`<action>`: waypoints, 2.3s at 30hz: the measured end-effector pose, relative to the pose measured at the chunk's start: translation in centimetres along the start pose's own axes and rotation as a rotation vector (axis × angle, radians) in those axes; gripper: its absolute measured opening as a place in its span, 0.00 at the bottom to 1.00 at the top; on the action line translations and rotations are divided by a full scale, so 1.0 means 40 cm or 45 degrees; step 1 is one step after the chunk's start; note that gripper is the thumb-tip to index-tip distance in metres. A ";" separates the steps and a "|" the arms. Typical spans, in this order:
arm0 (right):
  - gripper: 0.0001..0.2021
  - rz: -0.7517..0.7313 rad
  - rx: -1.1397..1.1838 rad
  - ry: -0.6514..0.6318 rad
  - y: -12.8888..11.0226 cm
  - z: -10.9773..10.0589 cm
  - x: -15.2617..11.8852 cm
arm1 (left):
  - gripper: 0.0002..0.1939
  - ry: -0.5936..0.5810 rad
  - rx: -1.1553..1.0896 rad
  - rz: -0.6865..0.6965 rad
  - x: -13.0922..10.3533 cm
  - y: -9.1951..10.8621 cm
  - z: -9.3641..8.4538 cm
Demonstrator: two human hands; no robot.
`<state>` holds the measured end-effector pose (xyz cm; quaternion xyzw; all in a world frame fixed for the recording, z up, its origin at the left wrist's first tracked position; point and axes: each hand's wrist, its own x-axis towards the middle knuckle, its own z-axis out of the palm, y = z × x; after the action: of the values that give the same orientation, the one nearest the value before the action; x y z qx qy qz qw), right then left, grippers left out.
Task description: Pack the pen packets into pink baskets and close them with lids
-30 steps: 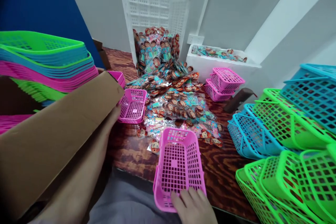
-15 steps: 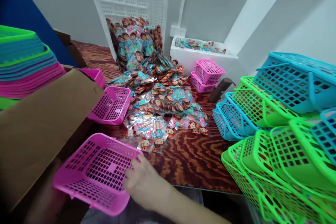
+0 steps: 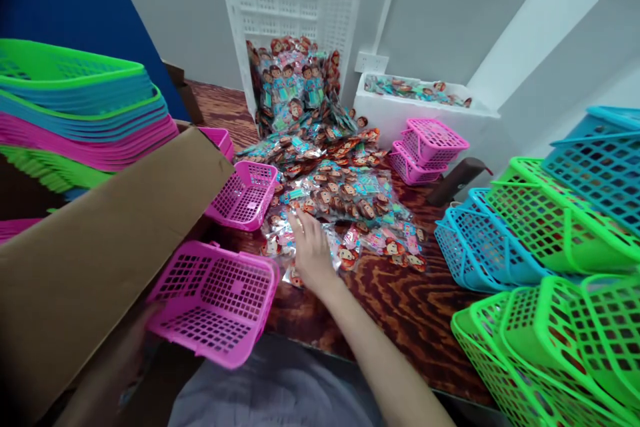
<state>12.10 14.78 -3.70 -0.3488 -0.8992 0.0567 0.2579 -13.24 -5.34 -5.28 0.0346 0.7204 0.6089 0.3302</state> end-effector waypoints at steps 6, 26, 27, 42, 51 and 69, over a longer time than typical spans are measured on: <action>0.23 -0.131 -0.135 -0.549 0.108 0.076 0.093 | 0.15 -0.022 -0.195 -0.108 -0.009 -0.050 0.006; 0.24 0.806 -0.088 -0.423 0.259 -0.095 -0.180 | 0.22 -0.690 0.149 0.134 -0.312 -0.182 0.150; 0.24 0.812 -0.057 -0.422 0.260 -0.089 -0.174 | 0.19 -0.929 0.344 0.348 -0.330 -0.199 0.175; 0.16 0.868 0.361 -0.274 0.271 -0.119 -0.212 | 0.25 -1.590 1.257 1.581 -0.194 -0.170 0.468; 0.01 0.450 0.277 0.007 0.167 -0.271 -0.224 | 0.36 -0.808 0.809 1.590 -0.261 -0.140 0.384; 0.24 0.452 0.144 -0.550 0.050 -0.177 -0.286 | 0.39 -0.997 0.662 1.192 -0.243 -0.226 0.386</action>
<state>24.02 8.23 -3.02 -0.4658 -0.8535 0.2240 0.0655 5.51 1.16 -9.85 0.6413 0.5796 0.4367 0.2491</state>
